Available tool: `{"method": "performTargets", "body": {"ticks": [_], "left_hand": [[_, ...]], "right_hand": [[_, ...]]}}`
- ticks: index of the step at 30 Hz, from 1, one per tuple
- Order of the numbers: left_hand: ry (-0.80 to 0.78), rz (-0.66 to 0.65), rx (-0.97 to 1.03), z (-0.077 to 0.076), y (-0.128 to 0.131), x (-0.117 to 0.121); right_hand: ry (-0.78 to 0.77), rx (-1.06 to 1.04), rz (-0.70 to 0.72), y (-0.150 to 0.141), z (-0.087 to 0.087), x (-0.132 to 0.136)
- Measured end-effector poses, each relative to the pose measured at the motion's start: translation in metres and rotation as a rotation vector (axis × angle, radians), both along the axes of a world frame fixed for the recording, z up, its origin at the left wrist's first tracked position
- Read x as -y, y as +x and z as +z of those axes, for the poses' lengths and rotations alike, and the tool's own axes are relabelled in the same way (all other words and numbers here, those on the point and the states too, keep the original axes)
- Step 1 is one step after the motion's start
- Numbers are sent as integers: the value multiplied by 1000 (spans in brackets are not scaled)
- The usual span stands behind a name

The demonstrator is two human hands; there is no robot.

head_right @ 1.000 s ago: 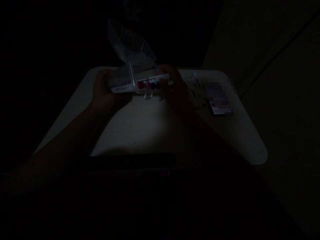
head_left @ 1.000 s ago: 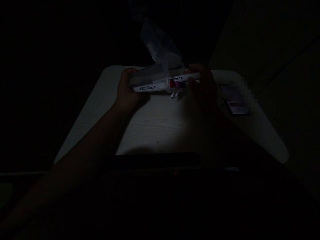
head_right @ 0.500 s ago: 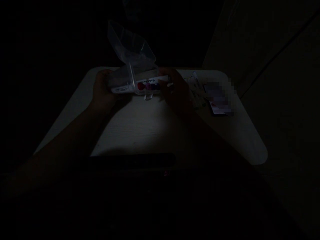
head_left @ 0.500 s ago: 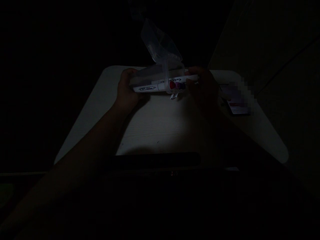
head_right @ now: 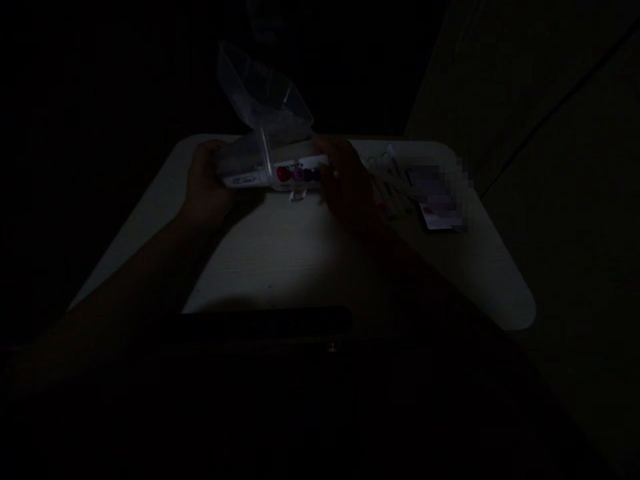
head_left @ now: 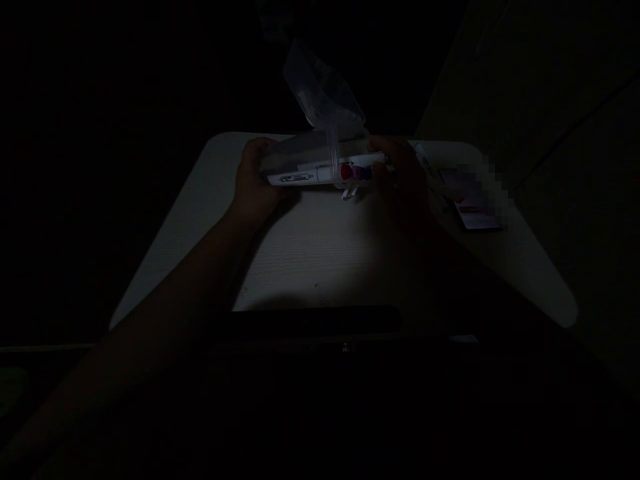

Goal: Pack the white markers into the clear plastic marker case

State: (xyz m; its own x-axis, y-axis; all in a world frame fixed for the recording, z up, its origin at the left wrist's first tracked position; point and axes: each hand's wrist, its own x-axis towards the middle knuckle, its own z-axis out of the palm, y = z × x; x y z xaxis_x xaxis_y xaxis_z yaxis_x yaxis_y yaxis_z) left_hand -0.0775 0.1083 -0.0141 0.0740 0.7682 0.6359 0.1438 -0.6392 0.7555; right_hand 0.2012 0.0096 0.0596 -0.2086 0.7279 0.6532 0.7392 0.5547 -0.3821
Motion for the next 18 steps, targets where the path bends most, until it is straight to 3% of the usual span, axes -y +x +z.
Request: {"method": "performTargets", "body": {"ticks": [6,14,18], "left_hand": [[11,-35,24,-2,2,0],[37,23,-13,4,5,7],[39,18,-6,3,5,5]], "right_hand": [[-25,49,38,-2,-3,0],[-130,108,50,-7,-2,5],[-84,110,82,-6,-5,2]]}}
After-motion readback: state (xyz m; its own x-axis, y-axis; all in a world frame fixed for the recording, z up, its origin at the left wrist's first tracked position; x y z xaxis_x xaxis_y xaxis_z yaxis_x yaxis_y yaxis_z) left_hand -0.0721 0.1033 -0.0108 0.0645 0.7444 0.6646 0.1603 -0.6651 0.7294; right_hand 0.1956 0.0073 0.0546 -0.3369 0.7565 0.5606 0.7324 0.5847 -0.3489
